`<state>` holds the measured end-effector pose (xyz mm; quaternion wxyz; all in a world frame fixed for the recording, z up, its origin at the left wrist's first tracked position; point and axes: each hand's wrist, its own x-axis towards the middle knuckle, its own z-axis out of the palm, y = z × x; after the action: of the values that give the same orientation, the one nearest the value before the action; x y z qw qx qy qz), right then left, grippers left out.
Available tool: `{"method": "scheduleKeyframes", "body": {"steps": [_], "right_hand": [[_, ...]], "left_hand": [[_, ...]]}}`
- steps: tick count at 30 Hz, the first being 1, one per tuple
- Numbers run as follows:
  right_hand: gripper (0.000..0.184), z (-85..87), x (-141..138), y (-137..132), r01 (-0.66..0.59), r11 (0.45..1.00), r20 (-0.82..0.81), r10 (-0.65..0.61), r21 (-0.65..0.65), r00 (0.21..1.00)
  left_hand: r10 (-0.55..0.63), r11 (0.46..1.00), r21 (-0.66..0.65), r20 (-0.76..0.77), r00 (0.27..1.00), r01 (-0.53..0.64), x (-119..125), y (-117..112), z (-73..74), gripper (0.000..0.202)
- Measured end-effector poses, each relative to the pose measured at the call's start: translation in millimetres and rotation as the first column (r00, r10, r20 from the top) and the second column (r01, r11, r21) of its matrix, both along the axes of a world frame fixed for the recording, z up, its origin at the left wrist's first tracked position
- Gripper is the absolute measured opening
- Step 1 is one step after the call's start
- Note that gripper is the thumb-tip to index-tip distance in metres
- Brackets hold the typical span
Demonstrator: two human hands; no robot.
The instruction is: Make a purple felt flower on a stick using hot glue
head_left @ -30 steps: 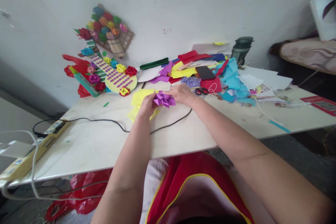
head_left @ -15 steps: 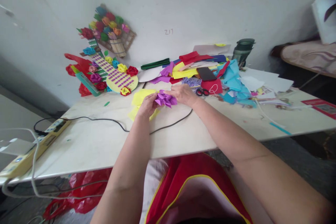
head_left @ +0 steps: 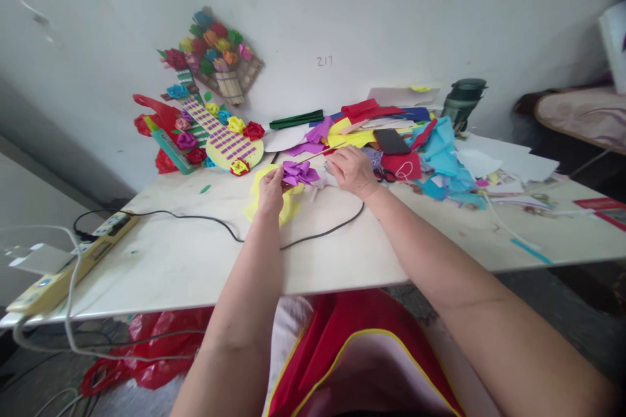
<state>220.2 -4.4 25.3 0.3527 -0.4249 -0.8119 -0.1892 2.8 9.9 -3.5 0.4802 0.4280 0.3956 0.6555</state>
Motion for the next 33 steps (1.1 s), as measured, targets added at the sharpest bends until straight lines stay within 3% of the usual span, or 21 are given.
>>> {"method": "scheduleKeyframes", "body": {"steps": [3,6,11,14,18,27,33], "right_hand": [[0.04,-1.4,-2,-2,0.102,0.976,0.049,-0.094,-0.194,0.994],[0.036,-3.3,-4,-3,0.219,0.906,0.128,-0.185,-0.363,0.974],[0.058,-7.6,-8,-3,0.297,0.789,0.268,-0.173,-0.538,0.948],[0.063,-12.9,-14,-2,0.325,0.767,0.281,-0.195,-0.553,0.94],[0.055,-14.9,-17,-1,0.357,0.775,0.289,-0.233,-0.522,0.929],[0.028,5.4,9,-1,0.351,0.805,0.232,-0.27,-0.478,0.935],[0.028,13.7,37,12,0.29,0.736,0.192,-0.217,-0.612,0.957]], "left_hand": [[0.066,0.998,0.022,0.034,0.997,-0.066,-2,2,0.1,0.041],[0.075,0.995,0.061,0.047,0.996,-0.078,-3,3,-0.4,0.041],[0.066,0.993,0.095,0.039,0.997,-0.07,-4,2,-1.2,0.041],[0.055,0.993,0.099,0.023,0.998,-0.057,-3,1,-1.3,0.042],[0.042,0.994,0.1,-0.015,0.999,-0.04,-3,1,-1.4,0.04],[0.098,0.99,0.101,-0.006,0.995,-0.097,-3,-5,5.0,0.037],[0.127,0.987,0.098,-0.011,0.992,-0.125,-5,-6,7.8,0.036]]}}
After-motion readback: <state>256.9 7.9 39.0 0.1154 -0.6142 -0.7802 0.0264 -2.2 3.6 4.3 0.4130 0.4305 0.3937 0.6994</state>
